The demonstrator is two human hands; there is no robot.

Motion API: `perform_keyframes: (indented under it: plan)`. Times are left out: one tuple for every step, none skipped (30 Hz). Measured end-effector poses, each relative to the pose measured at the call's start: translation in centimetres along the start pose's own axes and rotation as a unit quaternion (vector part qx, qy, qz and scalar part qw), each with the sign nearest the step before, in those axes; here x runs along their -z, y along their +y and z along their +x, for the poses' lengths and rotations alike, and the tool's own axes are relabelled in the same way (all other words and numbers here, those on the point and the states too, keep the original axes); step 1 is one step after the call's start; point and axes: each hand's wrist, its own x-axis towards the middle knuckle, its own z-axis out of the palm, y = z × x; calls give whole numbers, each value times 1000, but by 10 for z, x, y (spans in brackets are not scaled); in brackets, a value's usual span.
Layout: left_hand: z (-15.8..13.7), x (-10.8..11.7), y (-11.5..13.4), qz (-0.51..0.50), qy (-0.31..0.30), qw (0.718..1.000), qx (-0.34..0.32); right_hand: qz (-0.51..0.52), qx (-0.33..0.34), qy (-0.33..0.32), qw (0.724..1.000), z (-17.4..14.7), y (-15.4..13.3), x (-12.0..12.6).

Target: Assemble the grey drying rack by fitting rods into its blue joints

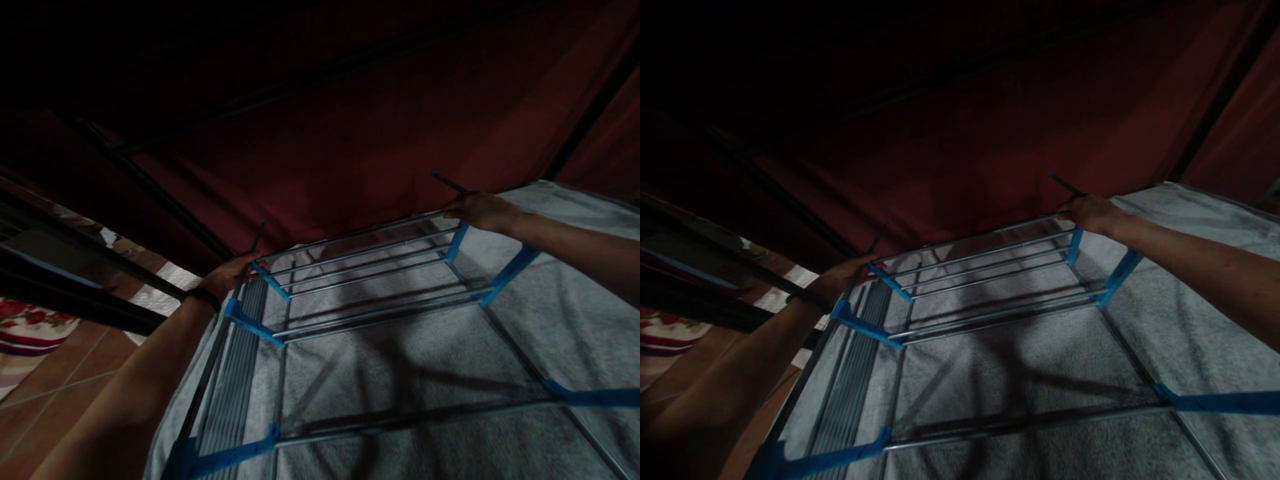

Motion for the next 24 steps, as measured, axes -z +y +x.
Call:
perform_keyframes:
  plan:
    - [-5,-1,1,2,-4,1000,-7,2,-2,-3,1000,-1,-1,1]
    - [-9,-2,2,4,-9,1000,-18,7,-6,-5,1000,-1,-2,2]
    - [-12,-2,2,7,-14,1000,-27,12,-11,-6,1000,-2,-3,3]
    - [-14,-3,2,9,-14,999,-33,15,-15,-6,1000,-3,-4,4]
    - [-14,-3,2,12,-9,999,-32,17,-19,-6,1000,-3,-5,5]
    - [-13,-4,3,16,-4,1000,-27,17,-21,-6,1000,-3,-6,5]
    - [-12,-4,3,20,0,1000,-20,17,-23,-6,1000,-3,-6,6]
    - [-10,-4,4,24,0,1000,-13,17,-22,-6,1000,-3,-7,6]
    - [-9,-5,4,28,-4,1000,-10,20,-22,-7,1000,-3,-7,6]
    - [-8,-5,5,30,-9,999,-9,23,-22,-8,999,-4,-8,7]
    - [-8,-5,5,30,-12,999,-7,27,-24,-9,999,-4,-8,7]
    - [-8,-5,6,29,-13,999,-5,32,-27,-11,999,-5,-9,8]
    - [-9,-5,6,26,-10,1000,-3,35,-30,-13,999,-5,-9,9]
    - [-10,-5,6,21,-5,1000,-3,36,-32,-14,999,-6,-10,9]
    - [-11,-5,6,16,0,1000,-5,35,-34,-13,999,-6,-10,10]
    - [-12,-6,6,11,2,1000,-8,31,-33,-9,999,-6,-10,10]
    - [-11,-6,6,7,2,1000,-11,27,-29,-4,999,-6,-9,10]
    - [-11,-6,5,5,0,1000,-11,22,-24,2,999,-5,-9,9]
    - [-9,-6,5,5,0,1000,-9,18,-19,7,1000,-5,-8,8]
    - [-7,-6,5,6,0,1000,-5,16,-16,8,1000,-4,-7,8]
    - [-5,-6,5,7,0,1000,-4,14,-16,6,1000,-3,-7,7]
    - [-3,-6,5,9,1,1000,-4,12,-17,3,1000,-3,-6,6]
    - [-1,-7,5,12,3,1000,-1,9,-19,0,1000,-3,-6,6]
    - [0,-7,6,16,7,1000,4,5,-20,-3,1000,-3,-6,6]
